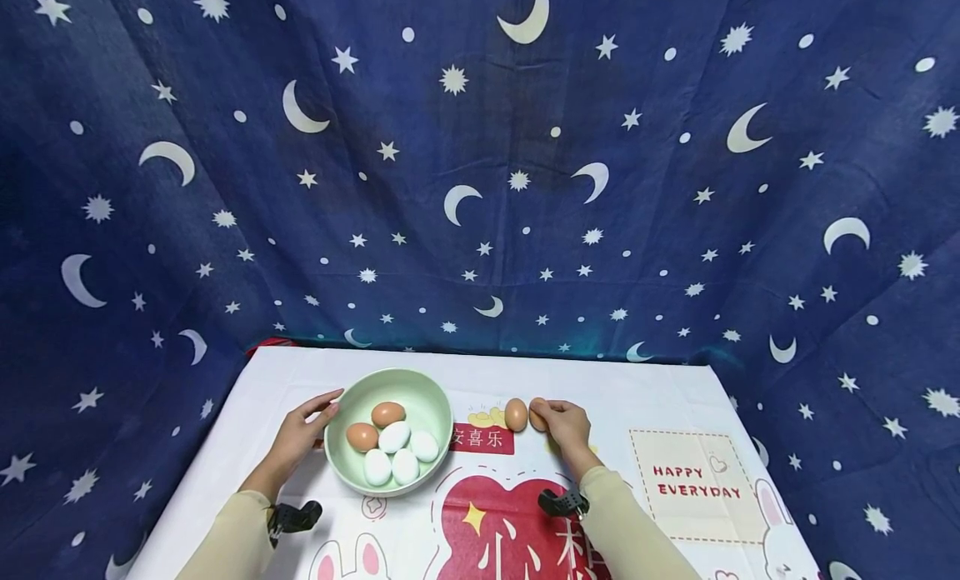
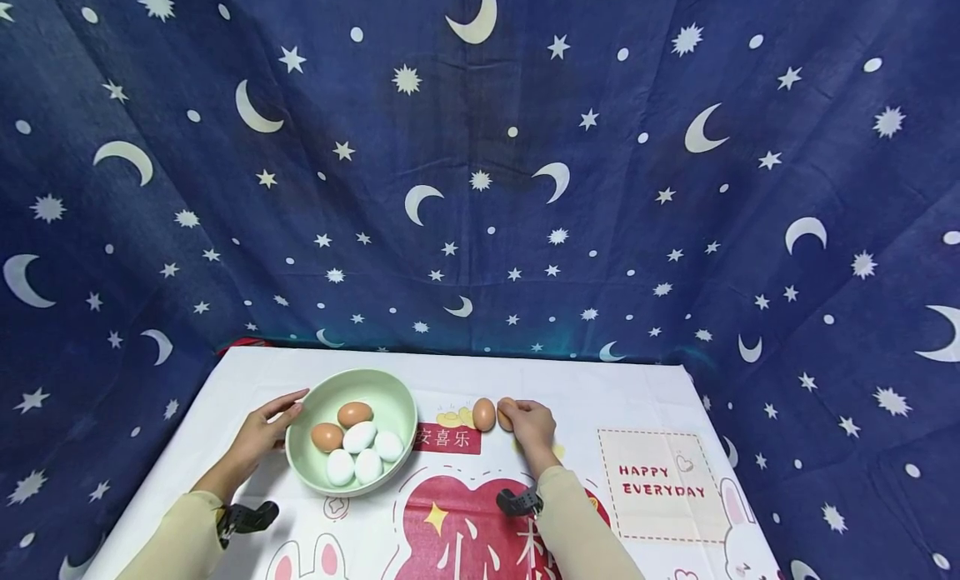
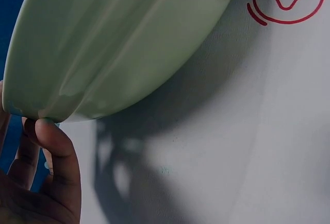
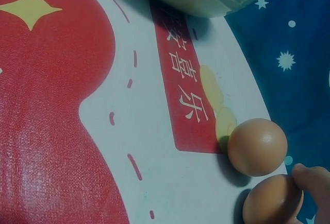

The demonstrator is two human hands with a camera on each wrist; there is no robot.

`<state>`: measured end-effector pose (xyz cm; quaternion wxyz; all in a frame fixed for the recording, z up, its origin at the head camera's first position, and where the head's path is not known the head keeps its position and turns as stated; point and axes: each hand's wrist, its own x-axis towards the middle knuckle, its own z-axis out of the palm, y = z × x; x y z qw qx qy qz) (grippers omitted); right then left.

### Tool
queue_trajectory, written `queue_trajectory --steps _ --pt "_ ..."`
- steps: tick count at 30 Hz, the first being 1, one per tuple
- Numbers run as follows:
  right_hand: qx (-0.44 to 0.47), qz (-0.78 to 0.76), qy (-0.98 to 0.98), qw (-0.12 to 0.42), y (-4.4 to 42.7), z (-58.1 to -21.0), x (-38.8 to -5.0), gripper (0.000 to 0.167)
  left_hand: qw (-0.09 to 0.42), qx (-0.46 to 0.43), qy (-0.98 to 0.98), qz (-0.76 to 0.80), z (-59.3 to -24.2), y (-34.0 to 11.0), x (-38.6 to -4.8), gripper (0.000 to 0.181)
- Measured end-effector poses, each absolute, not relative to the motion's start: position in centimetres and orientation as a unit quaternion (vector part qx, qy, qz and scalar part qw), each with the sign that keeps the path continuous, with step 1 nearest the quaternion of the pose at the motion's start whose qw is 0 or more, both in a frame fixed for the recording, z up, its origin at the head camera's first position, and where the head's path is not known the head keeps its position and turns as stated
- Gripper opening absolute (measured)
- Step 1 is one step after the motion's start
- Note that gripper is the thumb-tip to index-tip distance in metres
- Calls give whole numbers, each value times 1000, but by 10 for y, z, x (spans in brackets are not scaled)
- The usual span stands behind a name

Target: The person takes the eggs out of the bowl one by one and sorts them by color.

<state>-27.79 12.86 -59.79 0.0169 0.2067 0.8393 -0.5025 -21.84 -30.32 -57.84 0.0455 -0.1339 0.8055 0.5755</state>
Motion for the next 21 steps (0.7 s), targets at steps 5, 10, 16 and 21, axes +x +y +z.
queue_trajectory --steps 5,10,16,21 --pt "207 -508 836 22 128 -596 -278 49 48 -134 805 575 -579 -303 -218 50" --pt "204 -508 836 24 128 -592 -278 47 49 -132 805 576 -578 -304 -218 50" --pt "206 -502 840 23 129 -591 -277 47 49 -134 804 577 -580 -305 -219 51" --pt "210 -500 840 18 129 -593 -276 46 47 -135 805 576 -581 -305 -219 51"
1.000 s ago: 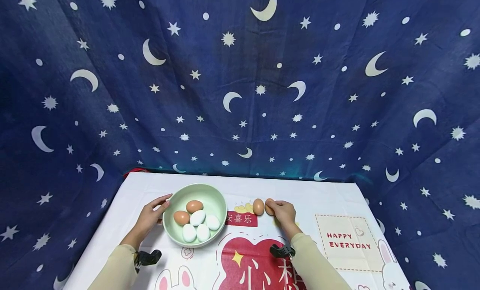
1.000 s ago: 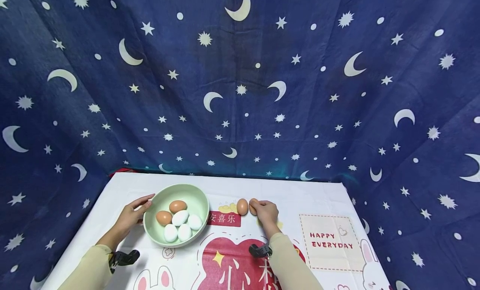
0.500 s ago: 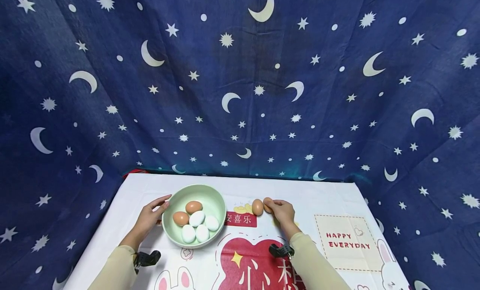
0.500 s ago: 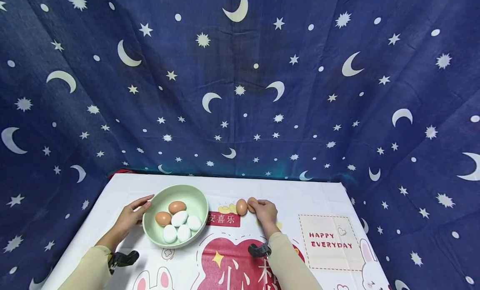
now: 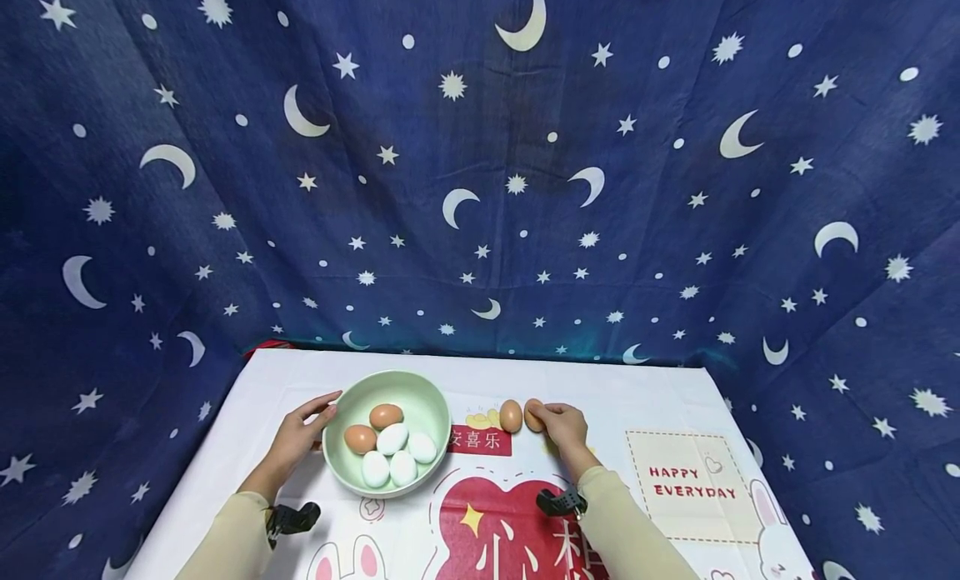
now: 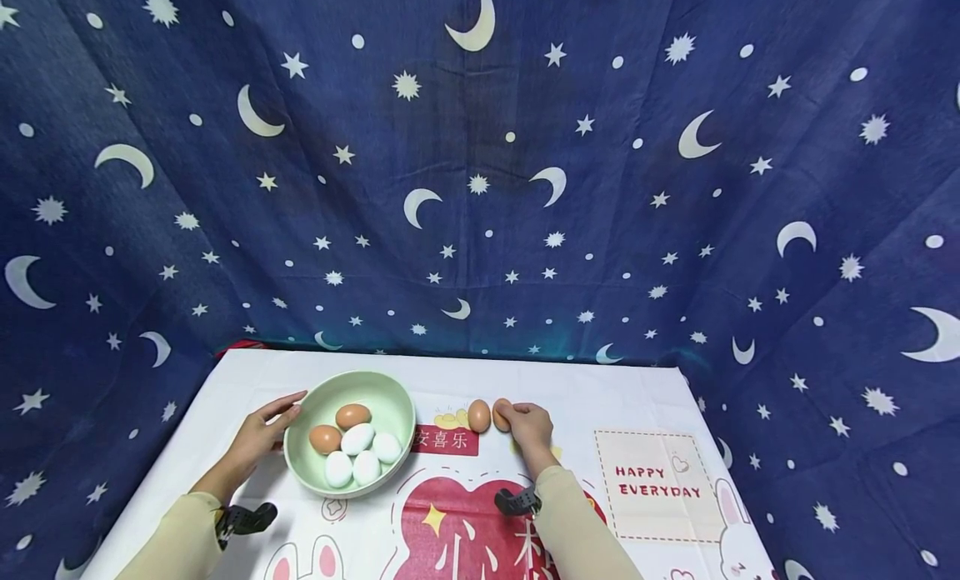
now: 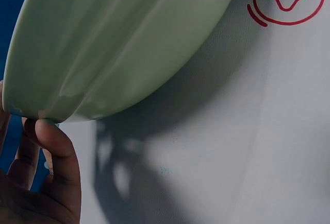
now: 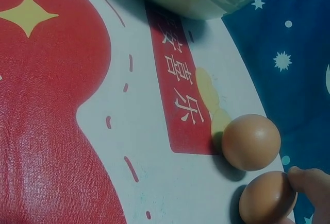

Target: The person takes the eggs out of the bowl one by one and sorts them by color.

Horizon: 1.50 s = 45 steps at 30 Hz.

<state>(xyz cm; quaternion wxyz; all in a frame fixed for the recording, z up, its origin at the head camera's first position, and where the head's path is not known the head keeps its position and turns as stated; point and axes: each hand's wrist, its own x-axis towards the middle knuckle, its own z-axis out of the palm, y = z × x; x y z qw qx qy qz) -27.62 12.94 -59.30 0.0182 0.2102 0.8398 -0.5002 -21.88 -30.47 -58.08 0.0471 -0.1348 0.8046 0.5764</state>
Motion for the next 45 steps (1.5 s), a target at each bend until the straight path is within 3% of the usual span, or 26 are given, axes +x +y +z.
queue_trajectory --steps 13,19,24,29,38,45 --pt "227 -515 826 26 128 -590 -278 46 48 -135 803 579 -581 -305 -218 51" --pt "223 -526 820 -35 122 -574 -287 46 44 -131 807 575 -580 -305 -217 51" --pt "184 -564 803 -61 86 -544 -297 42 39 -130 806 576 -581 -306 -218 51" --pt "99 -599 794 -35 33 -524 -296 36 38 -131 806 576 -584 -306 -219 49" --pt "-71 -633 766 91 -54 -525 -289 37 21 -127 808 575 -583 -308 -218 48" --pt "-90 -591 792 122 -76 -551 -285 34 27 -133 806 576 -583 -302 -217 48"
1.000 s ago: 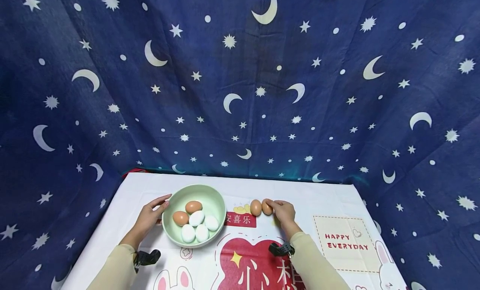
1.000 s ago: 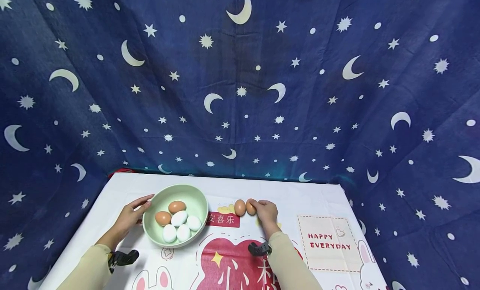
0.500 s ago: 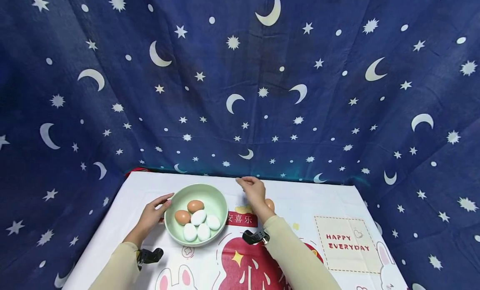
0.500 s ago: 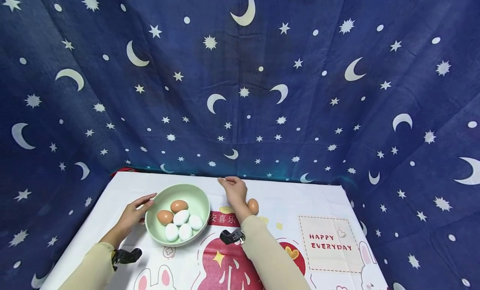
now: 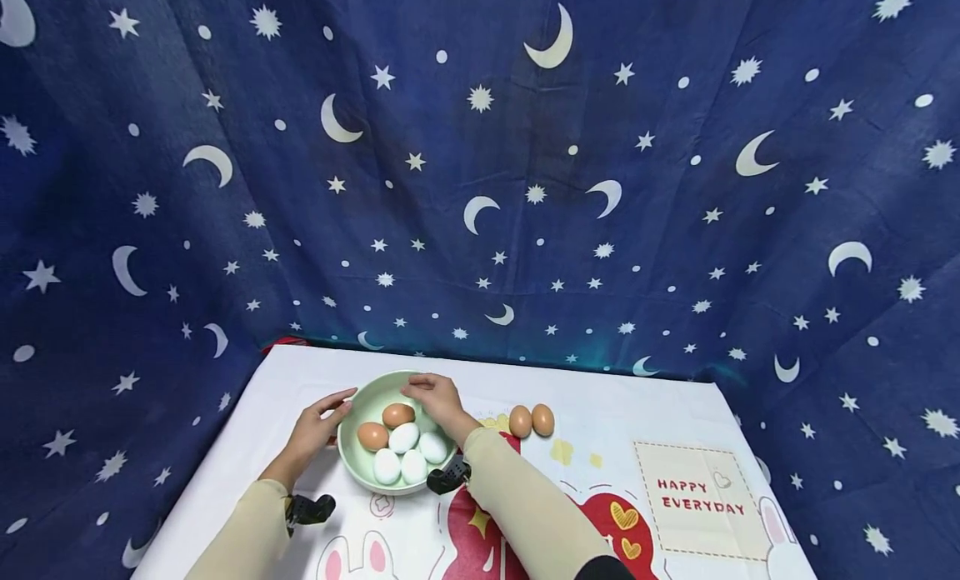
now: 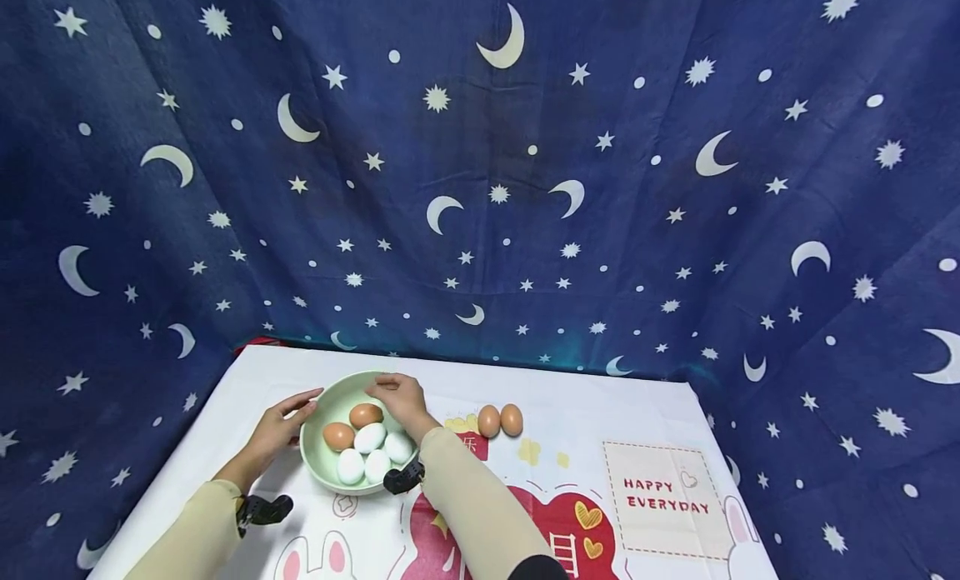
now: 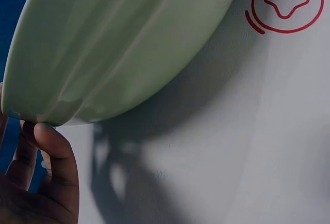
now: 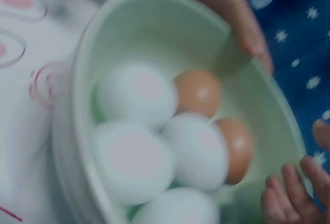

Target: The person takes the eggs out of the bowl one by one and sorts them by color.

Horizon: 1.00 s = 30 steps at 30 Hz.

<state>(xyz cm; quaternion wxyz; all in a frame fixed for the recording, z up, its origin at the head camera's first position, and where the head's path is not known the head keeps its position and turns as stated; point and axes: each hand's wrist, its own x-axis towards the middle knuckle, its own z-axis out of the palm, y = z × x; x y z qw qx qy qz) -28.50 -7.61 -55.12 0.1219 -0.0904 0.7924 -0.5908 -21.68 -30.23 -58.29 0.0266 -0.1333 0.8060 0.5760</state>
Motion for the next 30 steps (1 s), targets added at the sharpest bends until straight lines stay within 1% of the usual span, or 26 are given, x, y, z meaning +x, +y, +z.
queue_trajectory --steps 5,10,17,24,30 --pt "-95 -572 804 131 -77 -566 -286 37 21 -134 803 581 -585 -298 -217 46" --pt "-109 -540 824 133 -79 -570 -286 39 21 -138 801 582 -586 -298 -217 47" --pt "-120 -533 823 157 -82 -575 -287 44 18 -143 798 585 -587 -299 -218 47" --pt "-125 -549 809 165 -85 -580 -288 40 20 -144 797 586 -584 -297 -217 46" --pt "-136 -535 818 161 -89 -580 -287 35 17 -144 795 589 -582 -299 -217 46"
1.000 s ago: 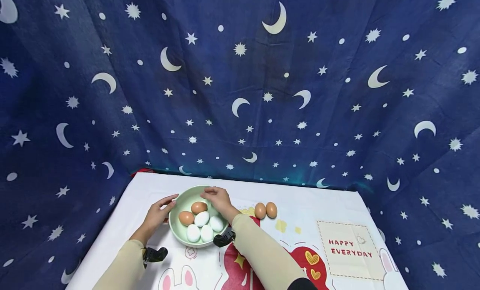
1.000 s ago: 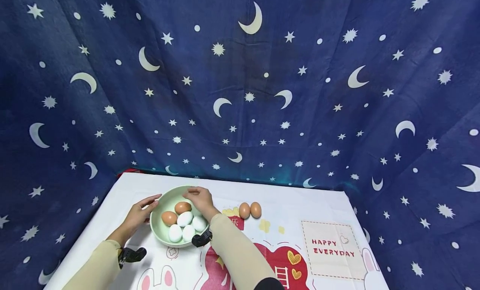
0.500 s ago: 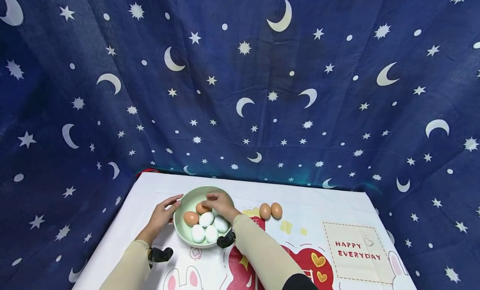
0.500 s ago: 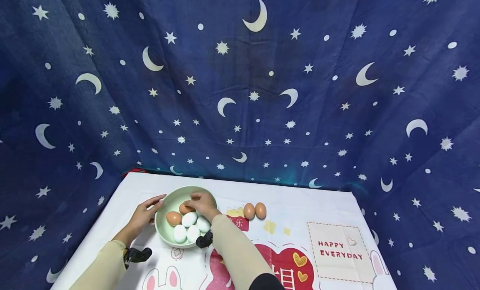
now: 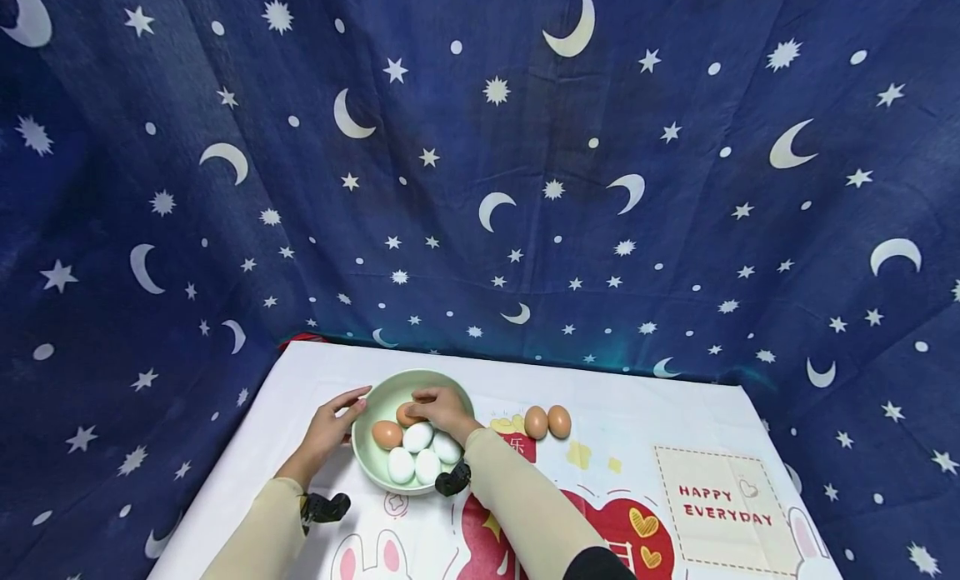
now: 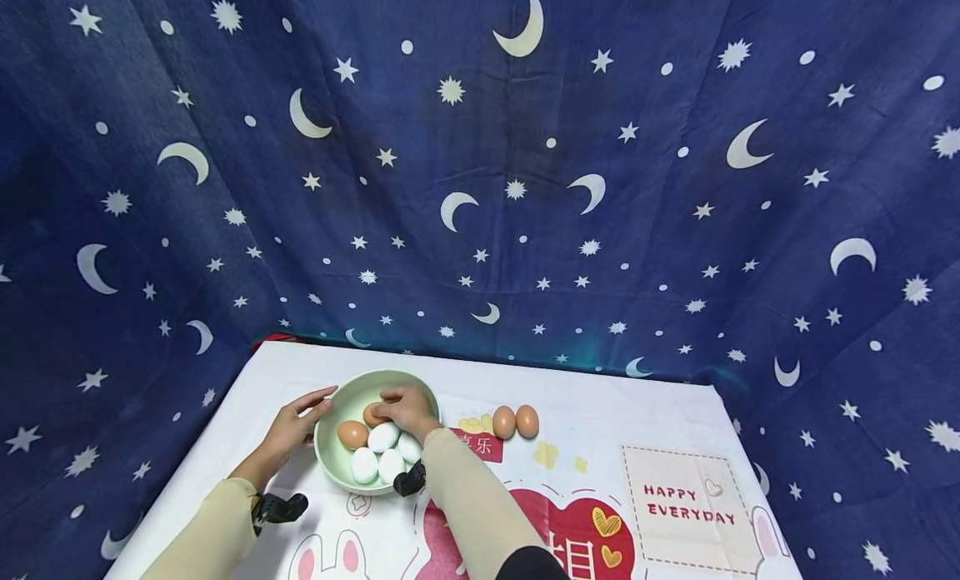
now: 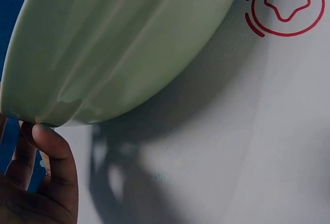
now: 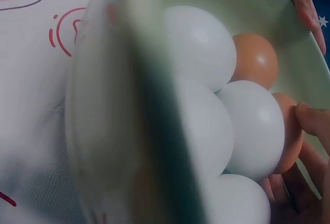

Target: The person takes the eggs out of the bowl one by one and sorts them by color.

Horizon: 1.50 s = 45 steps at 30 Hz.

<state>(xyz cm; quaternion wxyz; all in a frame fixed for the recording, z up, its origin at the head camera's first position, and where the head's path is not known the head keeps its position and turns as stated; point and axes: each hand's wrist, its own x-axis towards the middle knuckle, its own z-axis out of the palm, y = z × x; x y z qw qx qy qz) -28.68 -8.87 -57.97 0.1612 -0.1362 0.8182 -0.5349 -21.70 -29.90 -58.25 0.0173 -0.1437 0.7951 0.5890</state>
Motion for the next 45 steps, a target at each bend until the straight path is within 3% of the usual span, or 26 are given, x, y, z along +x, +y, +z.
queue_trajectory --steps 26,37,45 --pt "-142 -499 841 152 -78 -579 -282 29 26 -138 796 589 -584 -291 -220 47" --pt "-97 -567 801 166 -76 -570 -287 50 23 -137 801 582 -582 -295 -219 49" --pt "-105 -602 773 171 -71 -550 -289 42 20 -135 801 583 -583 -301 -217 49"
